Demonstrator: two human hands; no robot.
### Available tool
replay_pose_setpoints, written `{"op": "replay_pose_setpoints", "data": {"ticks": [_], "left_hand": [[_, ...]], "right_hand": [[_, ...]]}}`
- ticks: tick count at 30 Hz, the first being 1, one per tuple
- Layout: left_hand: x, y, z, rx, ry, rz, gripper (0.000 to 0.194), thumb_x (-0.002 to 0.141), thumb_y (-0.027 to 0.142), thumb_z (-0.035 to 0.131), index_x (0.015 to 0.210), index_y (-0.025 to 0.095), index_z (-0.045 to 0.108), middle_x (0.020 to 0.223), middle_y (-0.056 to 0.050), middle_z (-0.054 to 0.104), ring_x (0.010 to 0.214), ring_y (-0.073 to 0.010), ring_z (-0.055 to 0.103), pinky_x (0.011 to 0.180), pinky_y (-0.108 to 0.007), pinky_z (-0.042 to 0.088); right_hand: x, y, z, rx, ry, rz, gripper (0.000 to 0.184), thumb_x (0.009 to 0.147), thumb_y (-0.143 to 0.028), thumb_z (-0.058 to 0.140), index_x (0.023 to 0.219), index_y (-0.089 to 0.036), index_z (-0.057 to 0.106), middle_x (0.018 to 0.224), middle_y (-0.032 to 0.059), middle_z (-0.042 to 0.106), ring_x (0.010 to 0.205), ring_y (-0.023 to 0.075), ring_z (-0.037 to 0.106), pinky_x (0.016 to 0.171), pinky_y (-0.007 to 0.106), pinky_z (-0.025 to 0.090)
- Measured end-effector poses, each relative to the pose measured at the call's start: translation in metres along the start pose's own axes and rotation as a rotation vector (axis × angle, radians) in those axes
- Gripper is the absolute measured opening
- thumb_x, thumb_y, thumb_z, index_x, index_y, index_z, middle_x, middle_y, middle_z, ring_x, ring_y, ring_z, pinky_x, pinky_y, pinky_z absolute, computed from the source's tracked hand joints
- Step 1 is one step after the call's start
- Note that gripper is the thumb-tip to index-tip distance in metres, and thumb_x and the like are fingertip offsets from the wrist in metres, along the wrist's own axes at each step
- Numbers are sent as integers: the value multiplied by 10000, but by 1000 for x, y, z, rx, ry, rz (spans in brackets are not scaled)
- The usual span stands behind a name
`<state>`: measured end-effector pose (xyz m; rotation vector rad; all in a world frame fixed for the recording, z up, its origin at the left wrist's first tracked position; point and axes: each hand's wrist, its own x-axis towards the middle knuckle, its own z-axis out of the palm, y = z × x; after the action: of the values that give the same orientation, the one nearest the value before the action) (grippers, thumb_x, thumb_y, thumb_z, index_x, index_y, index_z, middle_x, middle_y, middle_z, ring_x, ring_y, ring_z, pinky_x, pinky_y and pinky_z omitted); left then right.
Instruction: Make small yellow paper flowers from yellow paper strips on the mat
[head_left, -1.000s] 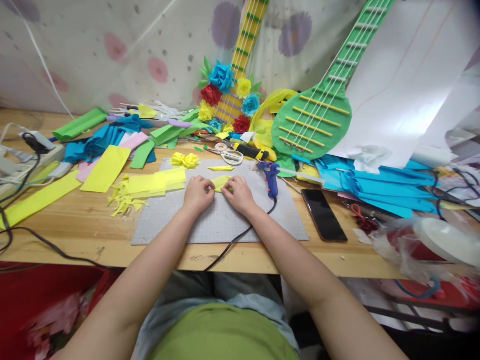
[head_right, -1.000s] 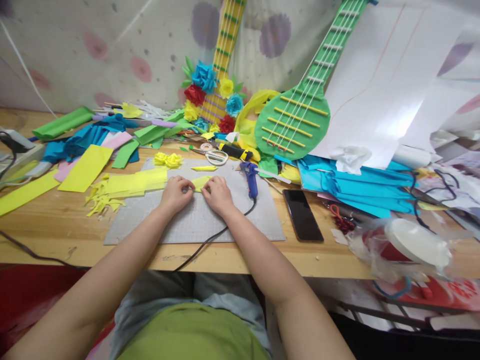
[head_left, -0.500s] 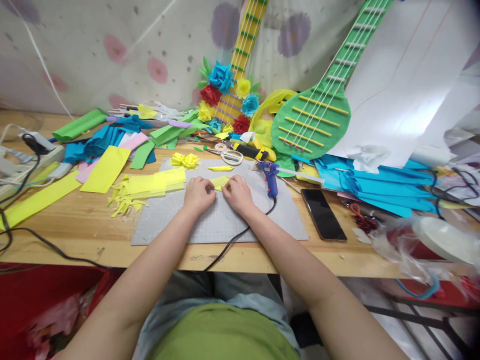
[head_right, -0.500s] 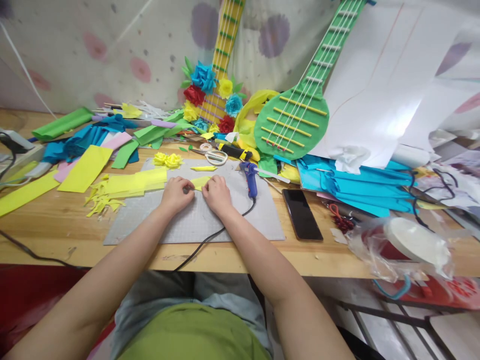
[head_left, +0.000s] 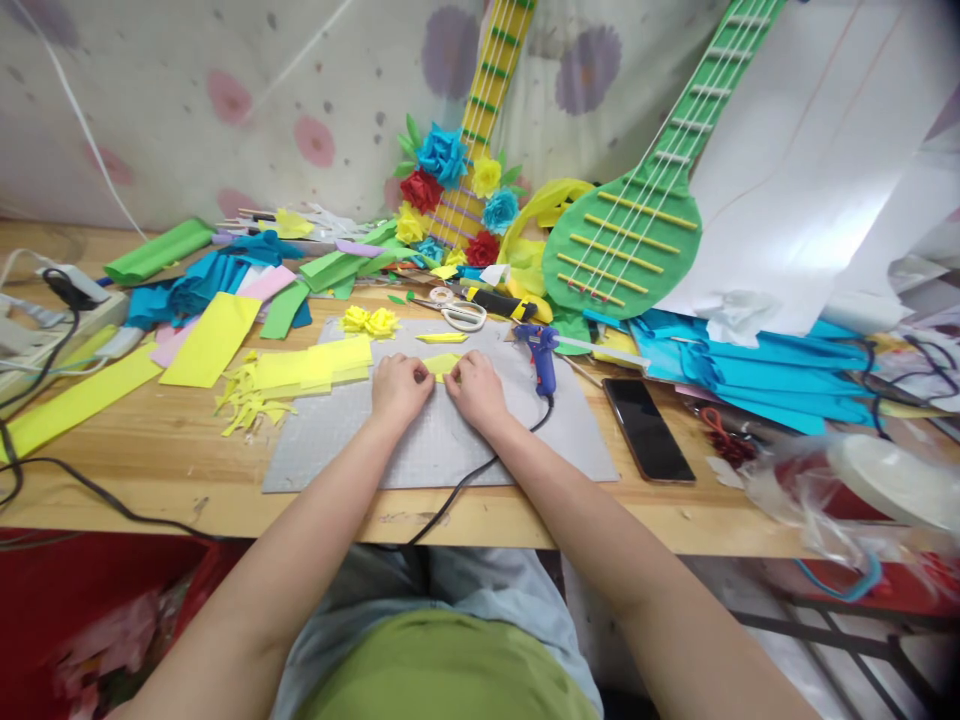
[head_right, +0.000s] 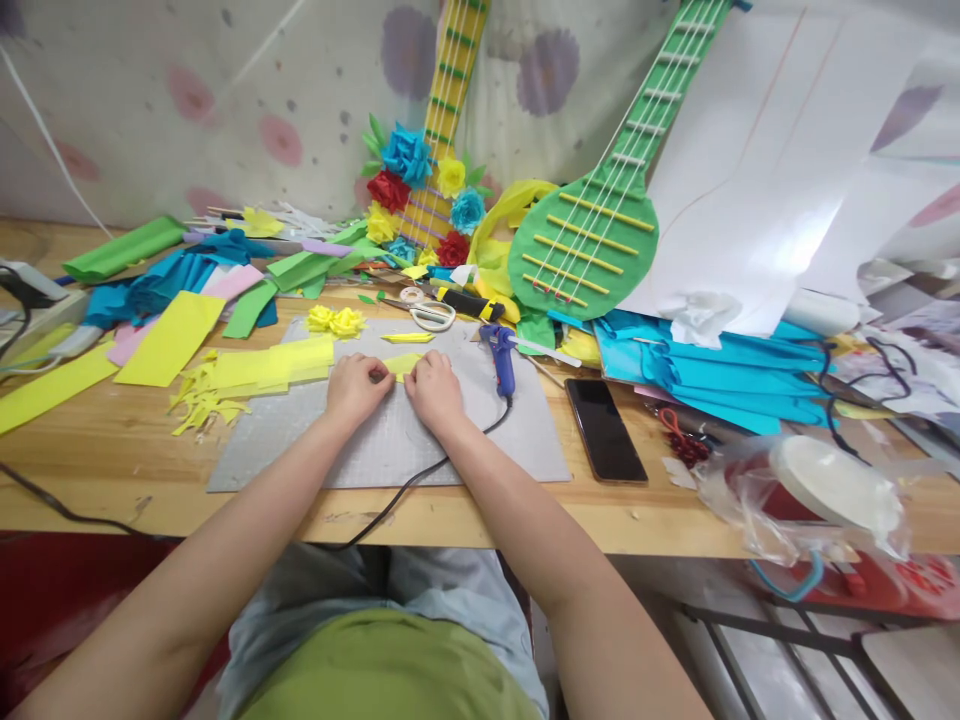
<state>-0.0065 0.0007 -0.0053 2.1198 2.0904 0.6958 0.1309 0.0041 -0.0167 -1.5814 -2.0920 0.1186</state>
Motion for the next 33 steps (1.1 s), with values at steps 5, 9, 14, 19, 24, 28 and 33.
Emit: {"op": "replay_pose_setpoints", "data": {"ticks": [5, 9, 14, 19, 24, 28, 33], "left_hand": [[1, -1, 1, -59, 4, 41, 136, 732, 274, 552, 776, 217, 667, 806, -52, 592, 869, -220, 490, 795, -326, 381], [1, 1, 3, -73, -11, 87, 187, 748, 224, 521, 821, 251, 691, 871, -55, 574, 930, -223, 463, 837, -335, 360], [0, 6, 3, -30, 27, 35, 174, 718, 381, 585, 785, 264, 695, 922, -62, 546, 968, -249, 443, 855, -380, 334], [0, 7, 3, -26, 5, -5, 167, 704, 380, 593, 788, 275, 692, 935, -62, 537, 978, -257, 443, 858, -398, 329], [0, 5, 3, -53, -24, -12, 196, 727, 232, 527, 805, 286, 698, 932, -69, 539, 983, -262, 446, 856, -408, 331], [-1, 5, 1, -69, -40, -10, 257, 716, 163, 502, 814, 291, 702, 926, -69, 543, 986, -261, 448, 856, -408, 334], [0, 4, 2, -78, -41, -12, 281, 700, 138, 495, 810, 289, 705, 914, -66, 546, 968, -252, 456, 857, -400, 339]], "right_hand": [[-1, -3, -2, -44, 4, 11, 102, 810, -245, 503, 858, -164, 543, 920, 79, 544, 893, 202, 467, 730, 293, 393], [-2, -3, -2, -70, 7, -9, 92, 816, -236, 495, 881, -179, 527, 938, 76, 538, 892, 197, 461, 699, 281, 380], [-2, -5, -5, -90, -13, -11, 106, 820, -234, 478, 900, -180, 523, 956, 80, 526, 927, 201, 448, 720, 285, 379], [-4, -6, -6, -69, -19, -3, 156, 798, -218, 479, 946, -182, 515, 985, 86, 506, 947, 213, 431, 716, 296, 387], [-7, -3, -6, -21, -2, -2, 250, 748, -107, 444, 974, -192, 509, 996, 88, 496, 947, 223, 429, 683, 299, 389], [-10, -2, -10, -1, 9, 9, 288, 731, -68, 420, 976, -193, 507, 1004, 88, 499, 943, 219, 435, 688, 301, 386], [-9, -5, -10, 6, 39, 14, 200, 772, -222, 485, 965, -180, 509, 980, 91, 511, 930, 220, 444, 711, 301, 385]]}}
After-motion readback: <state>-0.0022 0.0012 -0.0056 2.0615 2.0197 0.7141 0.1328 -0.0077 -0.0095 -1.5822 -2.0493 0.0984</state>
